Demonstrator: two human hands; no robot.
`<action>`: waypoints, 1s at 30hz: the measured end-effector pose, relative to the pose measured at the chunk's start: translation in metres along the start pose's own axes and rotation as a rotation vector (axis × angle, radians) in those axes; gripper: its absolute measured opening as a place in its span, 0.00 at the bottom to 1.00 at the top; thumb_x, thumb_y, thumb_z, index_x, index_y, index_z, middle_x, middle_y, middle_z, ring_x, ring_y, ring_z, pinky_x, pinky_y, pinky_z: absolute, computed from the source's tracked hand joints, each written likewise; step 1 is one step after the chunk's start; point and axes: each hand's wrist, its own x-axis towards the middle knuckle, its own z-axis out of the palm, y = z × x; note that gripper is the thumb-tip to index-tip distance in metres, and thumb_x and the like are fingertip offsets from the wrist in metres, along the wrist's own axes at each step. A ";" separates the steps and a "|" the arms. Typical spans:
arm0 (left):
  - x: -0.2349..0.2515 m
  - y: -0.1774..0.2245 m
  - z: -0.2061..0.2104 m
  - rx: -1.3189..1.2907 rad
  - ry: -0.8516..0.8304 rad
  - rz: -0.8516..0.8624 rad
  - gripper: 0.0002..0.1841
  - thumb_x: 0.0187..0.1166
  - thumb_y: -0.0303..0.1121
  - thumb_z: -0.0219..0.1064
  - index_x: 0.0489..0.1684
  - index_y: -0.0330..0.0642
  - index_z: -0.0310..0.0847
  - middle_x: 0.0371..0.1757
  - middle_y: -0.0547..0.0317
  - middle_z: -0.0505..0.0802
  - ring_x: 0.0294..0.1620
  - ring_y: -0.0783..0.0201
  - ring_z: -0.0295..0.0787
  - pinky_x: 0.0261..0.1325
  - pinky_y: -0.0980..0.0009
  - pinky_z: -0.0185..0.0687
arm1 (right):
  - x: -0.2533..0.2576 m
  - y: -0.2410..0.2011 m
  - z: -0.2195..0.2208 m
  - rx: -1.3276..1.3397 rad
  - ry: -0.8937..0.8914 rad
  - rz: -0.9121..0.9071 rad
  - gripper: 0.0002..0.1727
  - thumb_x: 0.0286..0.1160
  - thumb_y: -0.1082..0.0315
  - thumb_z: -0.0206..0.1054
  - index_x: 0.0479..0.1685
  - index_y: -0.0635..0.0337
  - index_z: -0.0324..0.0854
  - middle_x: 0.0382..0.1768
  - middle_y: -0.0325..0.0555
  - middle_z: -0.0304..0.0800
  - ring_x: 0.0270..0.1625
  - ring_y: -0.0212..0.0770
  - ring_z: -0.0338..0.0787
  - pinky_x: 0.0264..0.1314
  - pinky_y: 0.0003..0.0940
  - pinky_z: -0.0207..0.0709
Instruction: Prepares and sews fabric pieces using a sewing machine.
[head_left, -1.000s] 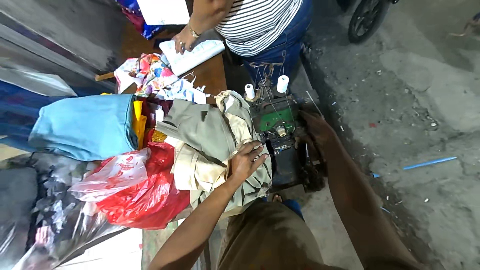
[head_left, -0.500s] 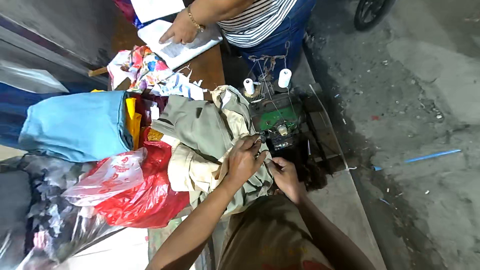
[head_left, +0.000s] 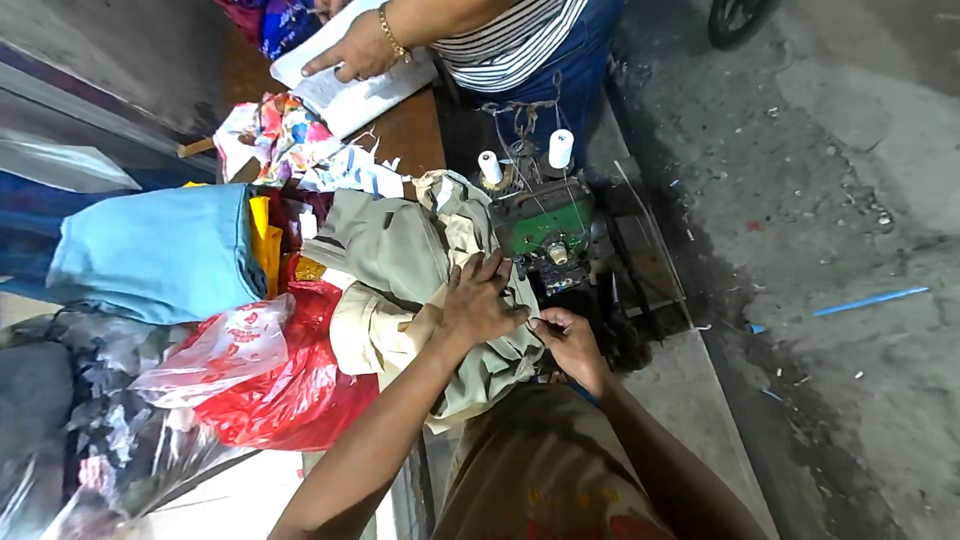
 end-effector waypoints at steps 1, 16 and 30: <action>0.002 0.000 -0.002 0.001 -0.009 -0.008 0.49 0.68 0.75 0.60 0.92 0.62 0.63 0.96 0.68 0.57 0.97 0.52 0.41 0.92 0.43 0.41 | 0.001 -0.001 -0.003 -0.006 -0.021 0.011 0.12 0.77 0.63 0.72 0.49 0.64 0.88 0.39 0.44 0.92 0.38 0.29 0.90 0.45 0.27 0.86; 0.027 -0.017 -0.011 0.005 0.018 -0.017 0.47 0.56 0.82 0.65 0.76 0.67 0.81 0.96 0.76 0.56 0.97 0.49 0.39 0.88 0.36 0.44 | -0.004 -0.008 -0.005 0.029 -0.188 0.167 0.12 0.80 0.65 0.70 0.50 0.67 0.85 0.38 0.48 0.91 0.34 0.34 0.92 0.42 0.31 0.90; 0.043 -0.024 -0.034 0.053 -0.054 -0.045 0.55 0.49 0.84 0.70 0.85 0.68 0.72 0.97 0.74 0.50 0.96 0.44 0.35 0.83 0.31 0.49 | -0.008 -0.014 -0.007 0.047 -0.165 0.213 0.11 0.80 0.71 0.67 0.54 0.69 0.84 0.35 0.46 0.90 0.34 0.32 0.92 0.42 0.30 0.89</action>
